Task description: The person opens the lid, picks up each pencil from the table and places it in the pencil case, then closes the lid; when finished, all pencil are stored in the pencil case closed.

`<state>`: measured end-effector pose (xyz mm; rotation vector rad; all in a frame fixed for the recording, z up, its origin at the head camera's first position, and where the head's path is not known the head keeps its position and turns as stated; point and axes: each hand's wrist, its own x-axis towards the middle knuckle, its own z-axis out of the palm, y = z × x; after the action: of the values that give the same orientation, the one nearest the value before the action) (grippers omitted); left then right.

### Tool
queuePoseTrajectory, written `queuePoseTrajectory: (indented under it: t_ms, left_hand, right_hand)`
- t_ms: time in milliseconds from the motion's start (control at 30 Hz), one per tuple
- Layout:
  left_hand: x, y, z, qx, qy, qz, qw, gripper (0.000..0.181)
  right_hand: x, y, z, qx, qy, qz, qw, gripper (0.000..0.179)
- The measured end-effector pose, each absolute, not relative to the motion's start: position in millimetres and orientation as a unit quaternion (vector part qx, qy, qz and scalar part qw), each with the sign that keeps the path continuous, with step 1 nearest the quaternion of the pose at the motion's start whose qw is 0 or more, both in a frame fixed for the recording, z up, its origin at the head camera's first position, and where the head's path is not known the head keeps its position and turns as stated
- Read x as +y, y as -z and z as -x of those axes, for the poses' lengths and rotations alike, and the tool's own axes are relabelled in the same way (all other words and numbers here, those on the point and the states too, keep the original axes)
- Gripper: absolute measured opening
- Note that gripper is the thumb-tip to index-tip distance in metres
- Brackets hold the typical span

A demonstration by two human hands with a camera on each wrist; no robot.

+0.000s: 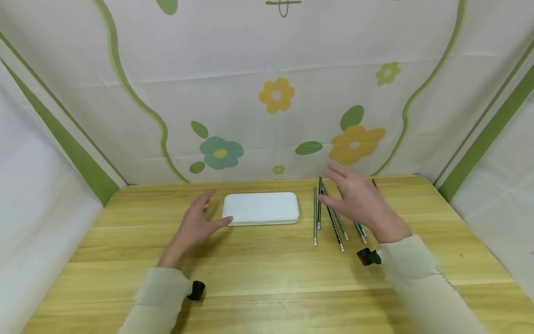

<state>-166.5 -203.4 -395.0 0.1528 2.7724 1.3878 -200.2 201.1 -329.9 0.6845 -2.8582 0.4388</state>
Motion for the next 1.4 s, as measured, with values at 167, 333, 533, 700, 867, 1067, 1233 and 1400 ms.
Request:
queuePoseTrajectory:
  t_ms: [167, 333, 533, 700, 867, 1067, 1233, 1400]
  left_hand:
    - [-192.6, 410.3, 164.9, 0.829, -0.556, 0.007, 0.063, 0.105]
    - [-182.6, 417.6, 167.8, 0.813, -0.578, 0.012, 0.066, 0.112]
    - [-173.0, 421.7, 175.7, 0.809, -0.584, -0.003, 0.057, 0.105]
    - [-169.0, 423.1, 178.5, 0.831, -0.555, -0.007, 0.041, 0.100]
    - [-169.2, 422.4, 178.1, 0.854, -0.520, -0.008, 0.032, 0.097]
    - [-176.1, 419.2, 176.3, 0.829, -0.556, -0.018, 0.049, 0.091]
    - [-184.5, 422.3, 177.3, 0.809, -0.584, -0.020, 0.064, 0.090]
    - [-190.0, 423.6, 179.2, 0.799, -0.595, -0.011, 0.085, 0.090]
  right_hand:
    - [174.0, 352.6, 203.2, -0.928, -0.256, -0.259, 0.075, 0.054]
    - [147.5, 372.6, 200.3, -0.896, -0.357, -0.259, 0.048, 0.047]
    - [128.0, 389.1, 201.9, -0.877, -0.406, -0.256, 0.031, 0.043]
    - [120.4, 394.2, 202.6, -0.879, -0.408, -0.246, 0.010, 0.043]
    - [116.3, 397.1, 203.1, -0.879, -0.407, -0.249, -0.006, 0.043]
    - [114.3, 397.8, 203.4, -0.878, -0.400, -0.264, -0.001, 0.037]
    - [111.5, 399.0, 203.1, -0.884, -0.387, -0.262, -0.005, 0.033]
    - [109.6, 402.0, 202.9, -0.889, -0.376, -0.261, -0.009, 0.033]
